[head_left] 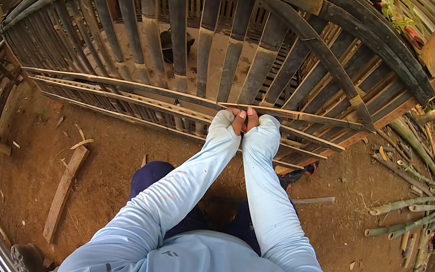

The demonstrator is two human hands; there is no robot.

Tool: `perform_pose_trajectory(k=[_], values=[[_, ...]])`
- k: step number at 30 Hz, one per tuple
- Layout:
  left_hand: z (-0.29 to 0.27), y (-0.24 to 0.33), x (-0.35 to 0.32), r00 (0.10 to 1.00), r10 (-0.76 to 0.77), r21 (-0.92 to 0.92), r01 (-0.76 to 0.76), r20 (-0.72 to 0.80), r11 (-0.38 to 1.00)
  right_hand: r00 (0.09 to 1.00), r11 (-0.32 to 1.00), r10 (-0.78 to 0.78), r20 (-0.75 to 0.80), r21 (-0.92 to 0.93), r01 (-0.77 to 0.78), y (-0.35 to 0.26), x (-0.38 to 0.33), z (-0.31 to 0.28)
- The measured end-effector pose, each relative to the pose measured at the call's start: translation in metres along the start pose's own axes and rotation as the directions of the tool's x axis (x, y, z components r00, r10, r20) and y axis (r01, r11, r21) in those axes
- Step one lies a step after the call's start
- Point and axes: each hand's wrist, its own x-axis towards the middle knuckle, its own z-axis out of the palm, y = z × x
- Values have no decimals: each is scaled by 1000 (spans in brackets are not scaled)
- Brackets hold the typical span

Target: The person weaves thin bamboo strips into a curved bamboo frame using a hammer to secure them. They repeatedly pick up strips, thread them through the frame, and tap them into place.

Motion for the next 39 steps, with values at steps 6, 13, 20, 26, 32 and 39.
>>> perform_pose_trajectory(k=[6,13,20,26,32,39], values=[[2,-4,4,999,45,-11,-44,31,999,999,998,-50,-10,-42,49,0,3,-4],[6,-19,3,992,114,164,-106,-43,981,985,998,31,171,-68,-20,-13,4,-18],[12,-17,3,989,135,-1,-135,-65,991,938,993,-104,332,-22,118,-11,2,-31],[9,11,-8,999,-33,-151,37,29,988,866,970,-66,497,237,-62,14,1,-32],[3,-15,2,998,42,-191,-34,38,981,630,500,48,775,527,-687,-2,9,-51],[5,1,-6,991,-24,-313,65,134,948,708,548,302,639,491,-677,-6,14,-32]])
